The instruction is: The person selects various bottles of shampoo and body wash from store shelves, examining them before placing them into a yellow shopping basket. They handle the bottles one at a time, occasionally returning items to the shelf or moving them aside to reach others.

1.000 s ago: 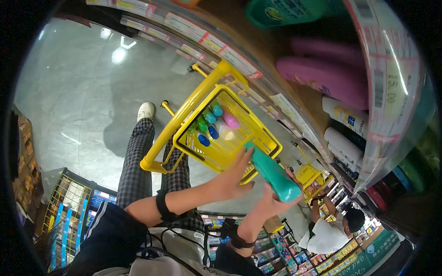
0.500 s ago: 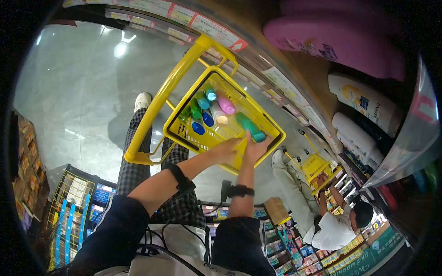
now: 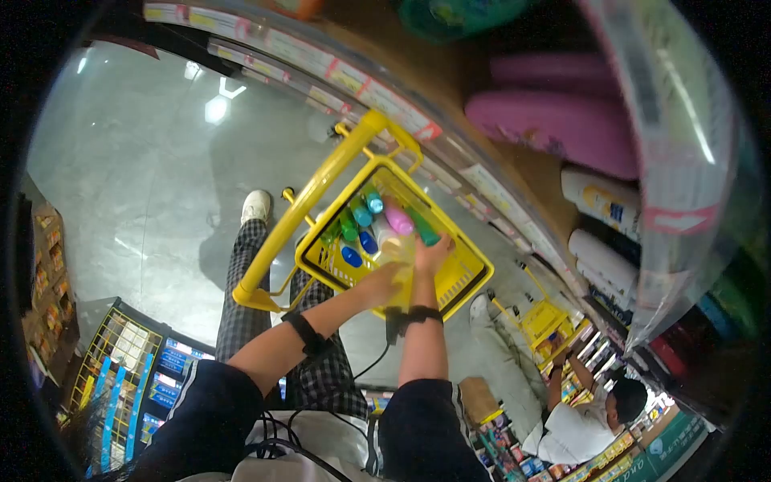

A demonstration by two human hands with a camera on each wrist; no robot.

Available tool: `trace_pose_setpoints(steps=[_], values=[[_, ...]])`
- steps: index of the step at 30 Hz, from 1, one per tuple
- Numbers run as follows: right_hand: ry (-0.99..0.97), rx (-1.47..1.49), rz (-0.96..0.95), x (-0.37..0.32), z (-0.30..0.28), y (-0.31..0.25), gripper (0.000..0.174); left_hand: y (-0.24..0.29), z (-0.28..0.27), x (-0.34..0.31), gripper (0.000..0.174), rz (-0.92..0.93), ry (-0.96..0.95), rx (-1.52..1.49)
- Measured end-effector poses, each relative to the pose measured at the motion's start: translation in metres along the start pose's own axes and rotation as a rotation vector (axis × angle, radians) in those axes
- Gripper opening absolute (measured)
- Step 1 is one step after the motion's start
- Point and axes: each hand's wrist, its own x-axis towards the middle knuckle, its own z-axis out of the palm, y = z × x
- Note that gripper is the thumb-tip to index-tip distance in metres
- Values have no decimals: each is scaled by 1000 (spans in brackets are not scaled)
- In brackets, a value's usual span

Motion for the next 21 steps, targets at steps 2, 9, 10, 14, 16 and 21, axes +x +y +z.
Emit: trace_pose_setpoints(steps=[2, 9, 10, 14, 16, 21], values=[[-89, -43, 66, -2, -1, -5, 58, 5, -6, -3, 49, 61, 13, -29], [50, -76, 69, -24, -10, -29, 64, 28, -33, -31, 38, 251, 74, -119], [81, -85, 74, -28, -23, -46, 63, 34, -43, -39, 38, 295, 87, -138], [171, 388, 69, -26, -62, -85, 57, 52, -82, -55, 38, 408, 206, -162], [194, 651, -24, -29, -93, -138, 52, 73, -120, -71, 38, 450, 280, -248], [271, 798, -443, -19, -161, -312, 40, 130, -200, -100, 51, 734, 654, -376]])
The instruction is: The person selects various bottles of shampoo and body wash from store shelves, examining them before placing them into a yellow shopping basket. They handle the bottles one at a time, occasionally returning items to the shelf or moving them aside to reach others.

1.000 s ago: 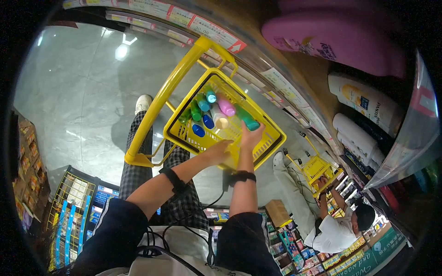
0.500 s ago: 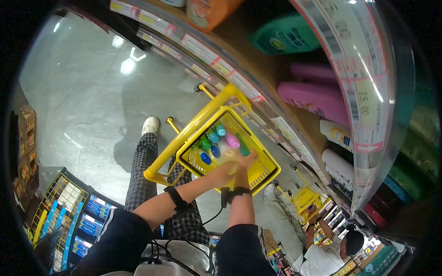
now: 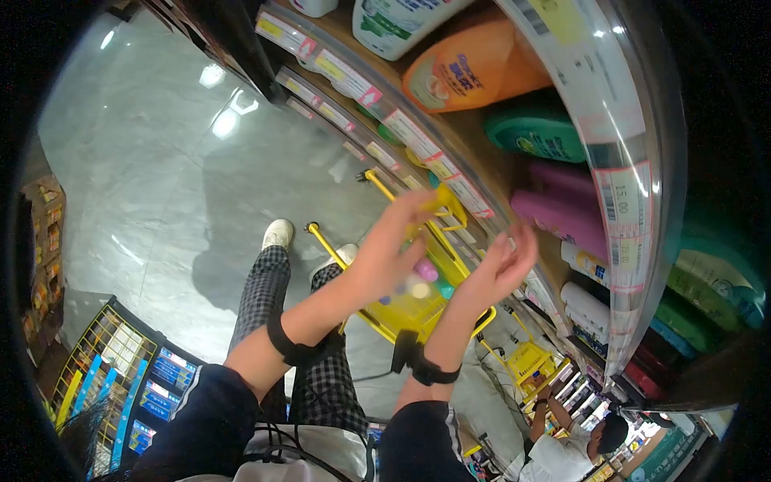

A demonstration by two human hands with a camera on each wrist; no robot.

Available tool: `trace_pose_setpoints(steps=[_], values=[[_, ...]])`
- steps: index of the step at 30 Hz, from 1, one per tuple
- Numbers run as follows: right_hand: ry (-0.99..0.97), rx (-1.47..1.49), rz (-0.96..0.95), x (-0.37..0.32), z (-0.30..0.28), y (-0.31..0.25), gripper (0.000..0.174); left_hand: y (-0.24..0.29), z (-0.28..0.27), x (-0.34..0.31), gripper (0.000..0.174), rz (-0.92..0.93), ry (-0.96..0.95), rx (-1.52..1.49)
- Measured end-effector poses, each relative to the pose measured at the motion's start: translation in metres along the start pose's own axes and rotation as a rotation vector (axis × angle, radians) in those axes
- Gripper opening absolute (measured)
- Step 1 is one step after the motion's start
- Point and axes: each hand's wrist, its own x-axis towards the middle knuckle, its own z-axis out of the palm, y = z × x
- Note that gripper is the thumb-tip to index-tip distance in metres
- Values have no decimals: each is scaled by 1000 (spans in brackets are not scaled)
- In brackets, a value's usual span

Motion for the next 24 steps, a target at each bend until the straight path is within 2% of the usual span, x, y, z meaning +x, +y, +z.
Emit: trace_pose_setpoints(steps=[2, 5, 7, 9, 11, 14, 17, 20, 23, 24], values=[[13, 158, -55, 30, 39, -42, 42, 15, -15, 29, 57, 126, 75, 82], [19, 198, -211, 64, 86, -75, 57, 36, -30, 70, 65, 312, 93, -12], [49, 174, -265, 76, 109, -91, 67, 35, -34, 92, 70, 330, 108, 54], [87, 256, -220, 79, 126, -96, 72, 35, -35, 98, 74, 301, 78, 51], [103, 275, -194, 79, 131, -97, 73, 37, -37, 100, 76, 231, 8, -16], [115, 156, -156, 68, 123, -109, 70, 36, -36, 92, 80, 351, 22, 126], [173, 220, -98, 49, 113, -92, 68, 34, -35, 82, 81, 362, -26, 190], [108, 309, -65, 49, 110, -82, 68, 28, -29, 77, 81, 354, -85, 192], [137, 126, -76, 74, 108, -80, 70, 33, -26, 78, 83, 281, -134, 168], [114, 119, -120, 80, 109, -78, 66, 31, -22, 77, 82, 312, -108, 197]])
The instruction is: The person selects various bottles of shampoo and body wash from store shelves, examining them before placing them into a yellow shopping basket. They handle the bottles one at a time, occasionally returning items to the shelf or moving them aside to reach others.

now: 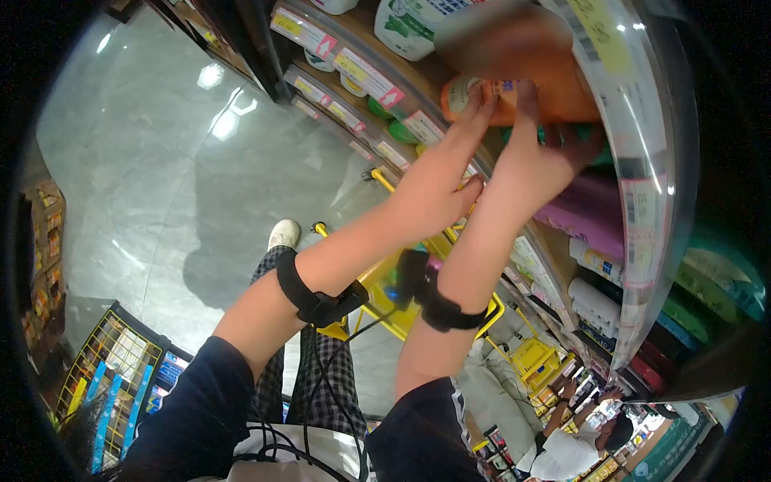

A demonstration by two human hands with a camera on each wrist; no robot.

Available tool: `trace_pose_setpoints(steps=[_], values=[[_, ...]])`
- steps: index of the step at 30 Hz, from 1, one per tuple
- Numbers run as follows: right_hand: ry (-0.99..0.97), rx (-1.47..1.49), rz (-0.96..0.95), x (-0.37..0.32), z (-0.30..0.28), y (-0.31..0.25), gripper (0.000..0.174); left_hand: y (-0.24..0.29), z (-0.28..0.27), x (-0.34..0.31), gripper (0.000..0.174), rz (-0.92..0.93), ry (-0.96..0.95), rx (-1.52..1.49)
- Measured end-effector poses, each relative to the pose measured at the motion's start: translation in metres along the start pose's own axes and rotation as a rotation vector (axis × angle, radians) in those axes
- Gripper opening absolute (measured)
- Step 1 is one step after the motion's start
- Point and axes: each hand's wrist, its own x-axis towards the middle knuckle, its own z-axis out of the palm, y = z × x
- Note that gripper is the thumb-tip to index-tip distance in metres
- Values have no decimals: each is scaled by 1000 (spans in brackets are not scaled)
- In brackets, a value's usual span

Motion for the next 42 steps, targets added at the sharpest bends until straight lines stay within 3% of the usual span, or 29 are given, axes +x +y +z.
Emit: trace_pose_setpoints(steps=[2, 6, 7, 10, 14, 17, 19, 21, 22, 25, 28, 32, 39, 42], values=[[-52, 3, -95, 12, 2, 2, 59, -3, 11, -2, 79, 63, 52, 75], [-41, 123, -26, 9, -14, -1, 58, 6, 25, -13, 82, 15, -43, 65], [-29, 137, 15, 8, -23, 1, 65, 8, 27, -16, 82, 13, -40, 89], [-36, 222, 185, -3, -51, 4, 62, 9, 37, -20, 83, 46, 39, -7], [-63, 226, 219, -50, -80, 13, 59, 11, 52, -32, 84, -3, 112, -128], [61, 354, 257, -94, -103, 13, 58, 13, 66, -52, 79, 123, 171, 75], [77, 140, 266, -126, -155, 21, 58, 18, 69, -78, 78, 179, 29, 141], [133, 118, 300, -150, -197, 14, 58, 23, 79, -104, 81, 261, -51, 191], [189, 212, 326, -159, -213, 7, 57, 24, 90, -119, 80, 157, -136, 178], [-146, -103, 234, -201, -308, 29, 57, 25, 120, -166, 84, -175, -453, 135], [-115, -232, 561, -207, -343, 34, 54, 11, 157, -212, 89, -488, -640, -141], [-208, -473, 782, -208, -365, 53, 44, -31, 207, -269, 91, -602, -683, -164], [-367, -738, 671, -241, -372, 166, 41, -131, 265, -330, 83, -673, -720, -112], [-408, -776, 674, -252, -365, 208, 38, -124, 251, -312, 82, -835, -702, -135]])
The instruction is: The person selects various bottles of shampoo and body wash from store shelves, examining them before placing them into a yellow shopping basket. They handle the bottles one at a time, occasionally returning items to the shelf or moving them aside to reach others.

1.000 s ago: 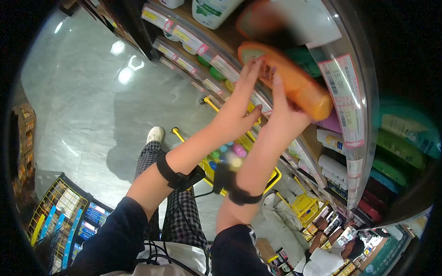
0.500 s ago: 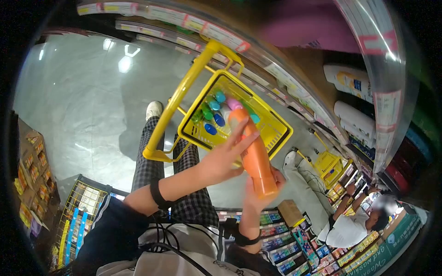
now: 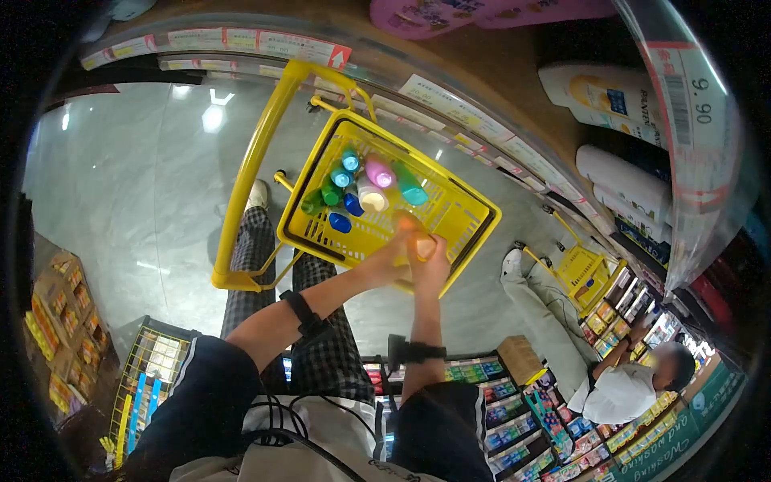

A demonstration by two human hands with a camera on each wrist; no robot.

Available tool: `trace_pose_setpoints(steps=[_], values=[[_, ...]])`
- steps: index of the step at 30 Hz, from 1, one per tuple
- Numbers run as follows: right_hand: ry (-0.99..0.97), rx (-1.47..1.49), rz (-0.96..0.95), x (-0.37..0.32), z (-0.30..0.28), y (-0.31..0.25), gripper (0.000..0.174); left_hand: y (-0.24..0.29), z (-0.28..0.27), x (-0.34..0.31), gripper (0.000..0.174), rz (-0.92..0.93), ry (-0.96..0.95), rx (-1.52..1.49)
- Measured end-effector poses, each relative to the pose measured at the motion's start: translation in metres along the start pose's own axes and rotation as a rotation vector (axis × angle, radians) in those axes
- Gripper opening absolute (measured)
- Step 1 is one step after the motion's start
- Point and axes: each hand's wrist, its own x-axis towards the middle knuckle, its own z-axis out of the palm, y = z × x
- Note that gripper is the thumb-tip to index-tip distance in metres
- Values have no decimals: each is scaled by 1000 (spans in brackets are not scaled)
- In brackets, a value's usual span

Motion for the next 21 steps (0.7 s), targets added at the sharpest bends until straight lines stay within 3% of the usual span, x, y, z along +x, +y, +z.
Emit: trace_pose_setpoints(steps=[3, 4, 7, 10, 12, 15, 20, 21], values=[[-124, 26, 53, 7, 16, -2, 39, 18, -17, -9, 81, -93, 13, 25], [-123, 30, -10, 8, 22, 1, 39, 20, -21, -11, 80, -105, 19, 57], [-130, 20, -136, 15, 45, 6, 38, 9, -22, -16, 75, 70, 99, 196], [-10, -41, -271, 19, 70, 14, 44, -6, -25, -14, 75, 66, 43, 163], [-70, -12, -150, 16, 74, 14, 54, -24, -19, -9, 73, 224, 49, 165], [-53, -14, -209, 12, 81, 7, 60, -18, -31, -14, 70, 203, 18, 136], [364, -2230, -764, 9, 84, 6, 34, 70, -84, -53, 42, 236, 77, 52], [295, -2875, -882, 6, 81, -13, 32, 85, -94, -60, 42, 252, 80, 24]])
